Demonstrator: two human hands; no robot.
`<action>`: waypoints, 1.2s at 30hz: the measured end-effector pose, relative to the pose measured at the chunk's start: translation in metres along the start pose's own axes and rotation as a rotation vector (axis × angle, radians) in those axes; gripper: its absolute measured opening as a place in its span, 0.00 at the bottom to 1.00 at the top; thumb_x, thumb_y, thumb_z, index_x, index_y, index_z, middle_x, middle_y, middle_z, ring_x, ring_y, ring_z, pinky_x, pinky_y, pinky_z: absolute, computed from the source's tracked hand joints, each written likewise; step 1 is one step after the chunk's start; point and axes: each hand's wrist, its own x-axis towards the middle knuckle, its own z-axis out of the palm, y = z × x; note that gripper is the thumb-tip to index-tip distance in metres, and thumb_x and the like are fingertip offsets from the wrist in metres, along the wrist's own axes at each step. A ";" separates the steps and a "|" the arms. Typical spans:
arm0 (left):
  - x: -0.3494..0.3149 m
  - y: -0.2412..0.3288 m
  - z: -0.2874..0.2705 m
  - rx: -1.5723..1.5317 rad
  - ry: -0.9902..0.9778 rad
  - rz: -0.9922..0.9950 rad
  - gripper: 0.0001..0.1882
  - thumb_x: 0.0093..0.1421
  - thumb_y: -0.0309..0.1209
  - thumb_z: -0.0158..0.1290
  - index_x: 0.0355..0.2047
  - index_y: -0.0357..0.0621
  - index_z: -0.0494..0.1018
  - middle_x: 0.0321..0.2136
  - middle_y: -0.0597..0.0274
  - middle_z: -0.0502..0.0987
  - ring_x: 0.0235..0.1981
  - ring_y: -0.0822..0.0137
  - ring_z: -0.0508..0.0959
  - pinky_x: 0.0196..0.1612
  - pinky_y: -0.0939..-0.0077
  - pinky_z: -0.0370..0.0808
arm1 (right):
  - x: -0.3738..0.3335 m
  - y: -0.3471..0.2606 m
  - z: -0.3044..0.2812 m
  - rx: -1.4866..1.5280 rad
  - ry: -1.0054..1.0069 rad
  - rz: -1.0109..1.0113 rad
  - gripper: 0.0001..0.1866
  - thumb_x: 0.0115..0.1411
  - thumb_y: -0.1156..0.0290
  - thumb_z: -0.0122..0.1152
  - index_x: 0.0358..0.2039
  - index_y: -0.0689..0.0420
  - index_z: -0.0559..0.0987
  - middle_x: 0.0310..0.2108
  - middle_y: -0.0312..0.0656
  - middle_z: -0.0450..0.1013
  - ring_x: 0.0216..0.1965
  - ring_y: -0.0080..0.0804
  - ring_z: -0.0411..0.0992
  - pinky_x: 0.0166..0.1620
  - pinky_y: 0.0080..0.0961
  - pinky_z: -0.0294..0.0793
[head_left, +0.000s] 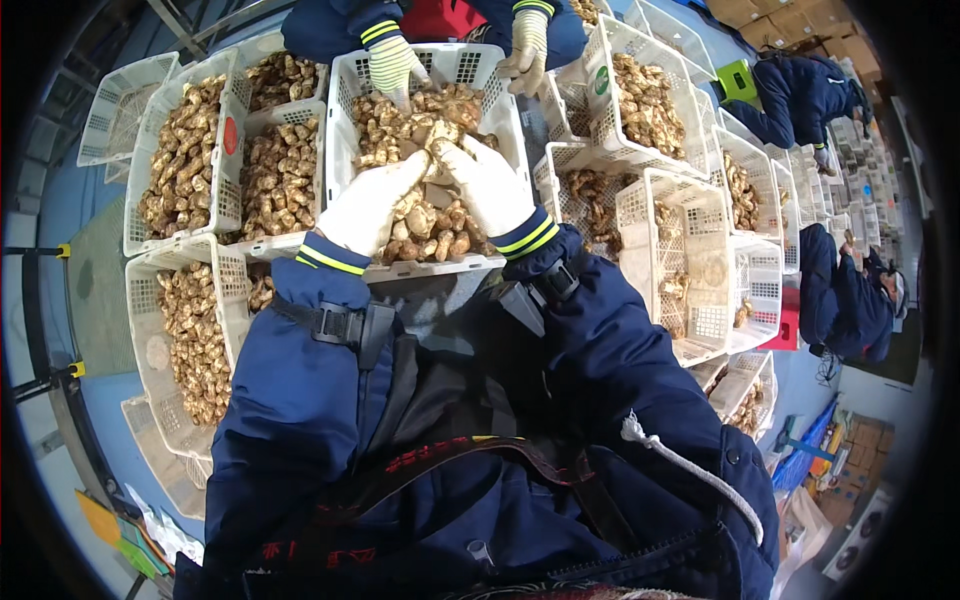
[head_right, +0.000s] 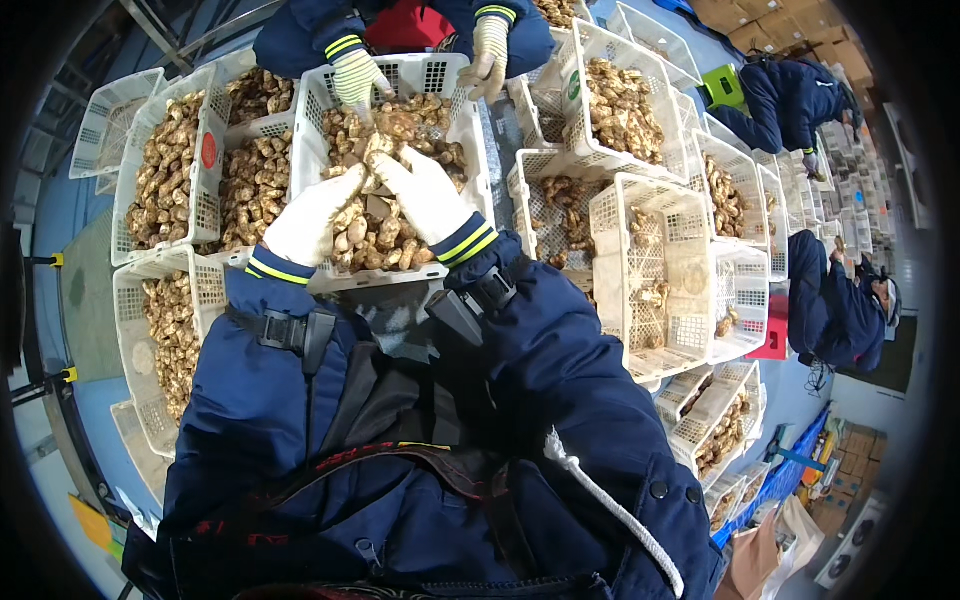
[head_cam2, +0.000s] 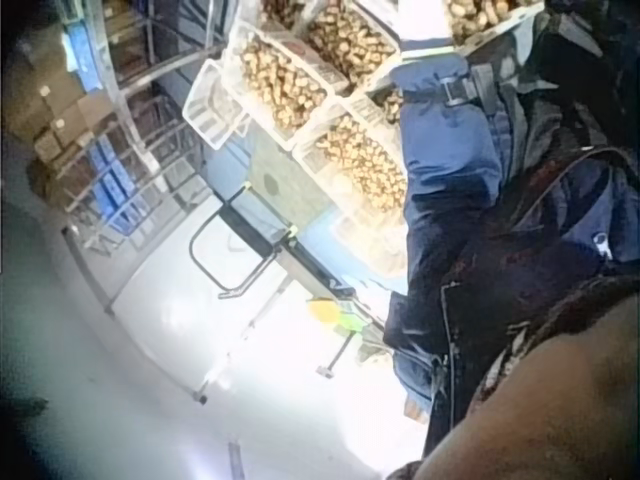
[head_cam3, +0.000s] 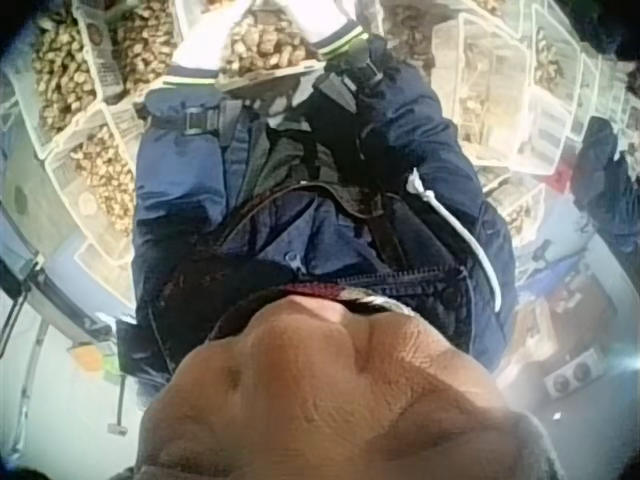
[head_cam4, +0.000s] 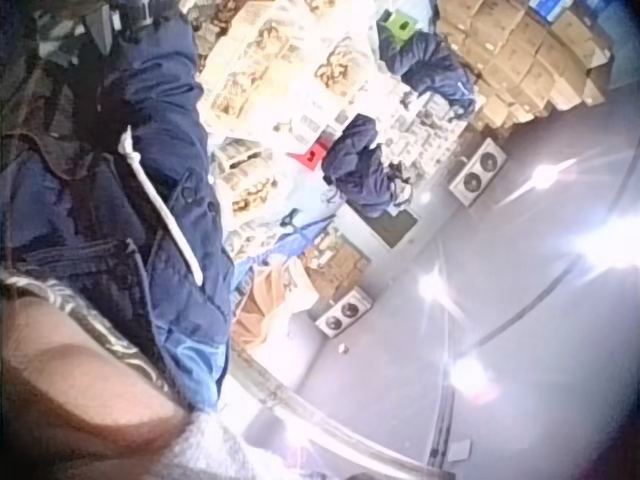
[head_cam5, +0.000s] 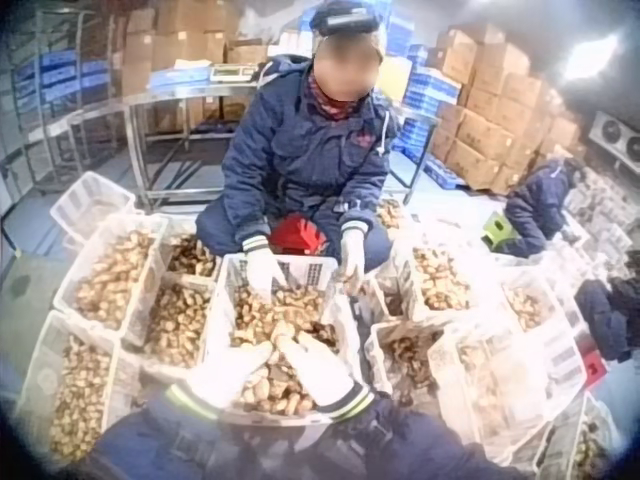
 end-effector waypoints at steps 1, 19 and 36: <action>0.002 -0.008 -0.003 -0.007 0.026 0.049 0.15 0.65 0.40 0.51 0.44 0.42 0.73 0.28 0.67 0.78 0.15 0.79 0.73 0.13 0.89 0.66 | -0.002 -0.005 0.001 0.041 -0.018 0.052 0.16 0.68 0.64 0.49 0.46 0.64 0.75 0.42 0.36 0.73 0.41 0.20 0.69 0.46 0.20 0.71; 0.000 0.029 0.004 0.361 -0.037 -0.124 0.25 0.68 0.45 0.46 0.54 0.37 0.70 0.32 0.67 0.78 0.18 0.86 0.69 0.18 0.94 0.64 | -0.203 -0.010 -0.212 -0.412 0.380 0.209 0.19 0.64 0.57 0.55 0.40 0.63 0.77 0.26 0.38 0.75 0.28 0.23 0.72 0.34 0.20 0.71; 0.010 0.006 0.016 0.290 -0.009 -0.141 0.27 0.66 0.44 0.50 0.55 0.34 0.67 0.37 0.57 0.77 0.33 0.72 0.78 0.34 0.82 0.77 | -0.388 0.175 -0.259 -0.498 0.395 0.895 0.28 0.62 0.55 0.56 0.56 0.61 0.71 0.36 0.42 0.77 0.31 0.29 0.73 0.33 0.25 0.75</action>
